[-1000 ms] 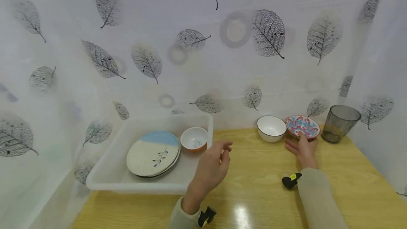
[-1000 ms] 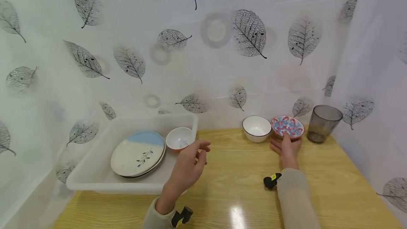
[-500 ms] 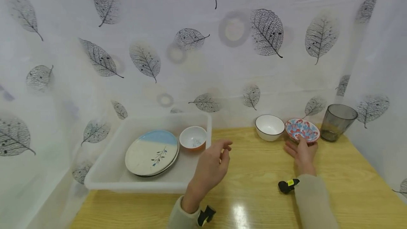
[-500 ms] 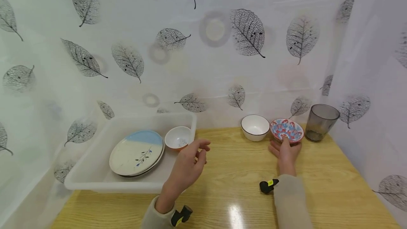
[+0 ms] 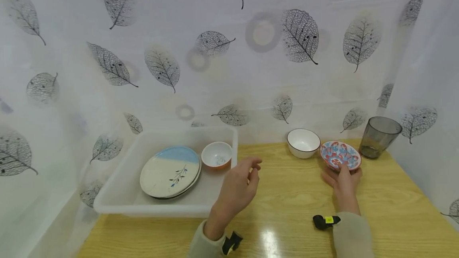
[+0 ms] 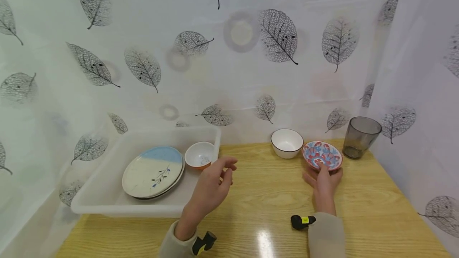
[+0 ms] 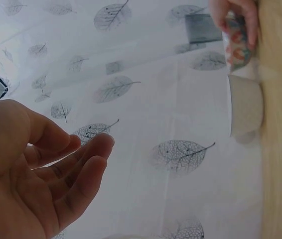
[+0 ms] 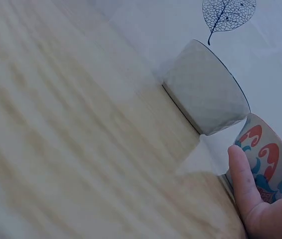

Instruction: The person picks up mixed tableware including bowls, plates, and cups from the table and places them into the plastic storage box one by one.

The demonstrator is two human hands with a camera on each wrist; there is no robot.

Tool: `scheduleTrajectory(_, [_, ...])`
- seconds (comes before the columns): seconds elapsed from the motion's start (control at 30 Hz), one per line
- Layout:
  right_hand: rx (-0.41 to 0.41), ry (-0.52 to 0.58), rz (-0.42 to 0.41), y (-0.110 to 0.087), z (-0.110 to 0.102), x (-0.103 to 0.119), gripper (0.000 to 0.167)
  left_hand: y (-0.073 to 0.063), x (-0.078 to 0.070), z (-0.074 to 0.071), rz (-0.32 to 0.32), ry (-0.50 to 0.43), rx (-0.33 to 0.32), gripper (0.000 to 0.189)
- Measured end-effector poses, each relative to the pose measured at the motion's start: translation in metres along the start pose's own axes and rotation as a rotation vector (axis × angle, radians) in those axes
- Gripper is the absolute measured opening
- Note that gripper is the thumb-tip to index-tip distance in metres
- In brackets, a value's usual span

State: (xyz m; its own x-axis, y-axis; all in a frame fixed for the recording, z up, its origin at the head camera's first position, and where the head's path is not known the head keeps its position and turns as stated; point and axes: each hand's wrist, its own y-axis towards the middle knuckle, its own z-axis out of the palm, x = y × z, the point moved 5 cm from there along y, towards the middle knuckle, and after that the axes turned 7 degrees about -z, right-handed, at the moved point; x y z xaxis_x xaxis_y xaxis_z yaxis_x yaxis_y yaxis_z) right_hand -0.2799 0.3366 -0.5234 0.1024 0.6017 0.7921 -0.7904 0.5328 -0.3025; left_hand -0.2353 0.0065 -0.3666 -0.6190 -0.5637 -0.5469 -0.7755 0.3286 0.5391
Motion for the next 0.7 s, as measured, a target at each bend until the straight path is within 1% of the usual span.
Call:
scheduleTrajectory(0.1, [0.005,-0.038,0.011,-0.004,-0.001,0.0,0.073,0.0,0.001,0.0,-0.002,0.004,-0.003,0.025])
scheduleTrajectory(0.27, [0.031,-0.152,0.008,-0.01,-0.001,0.001,0.087,0.0,0.003,0.0,-0.012,0.014,0.007,0.025])
scheduleTrajectory(0.37, [0.048,-0.188,0.01,-0.013,-0.002,0.002,0.089,0.0,0.003,0.001,-0.014,0.018,0.016,0.025])
scheduleTrajectory(0.57, [0.109,-0.196,0.04,-0.013,-0.007,0.008,0.086,0.0,0.003,0.002,-0.016,0.02,0.033,0.024])
scheduleTrajectory(0.7, [0.138,-0.211,0.065,-0.011,-0.011,0.011,0.078,-0.001,0.003,0.003,-0.026,0.02,0.043,0.024])
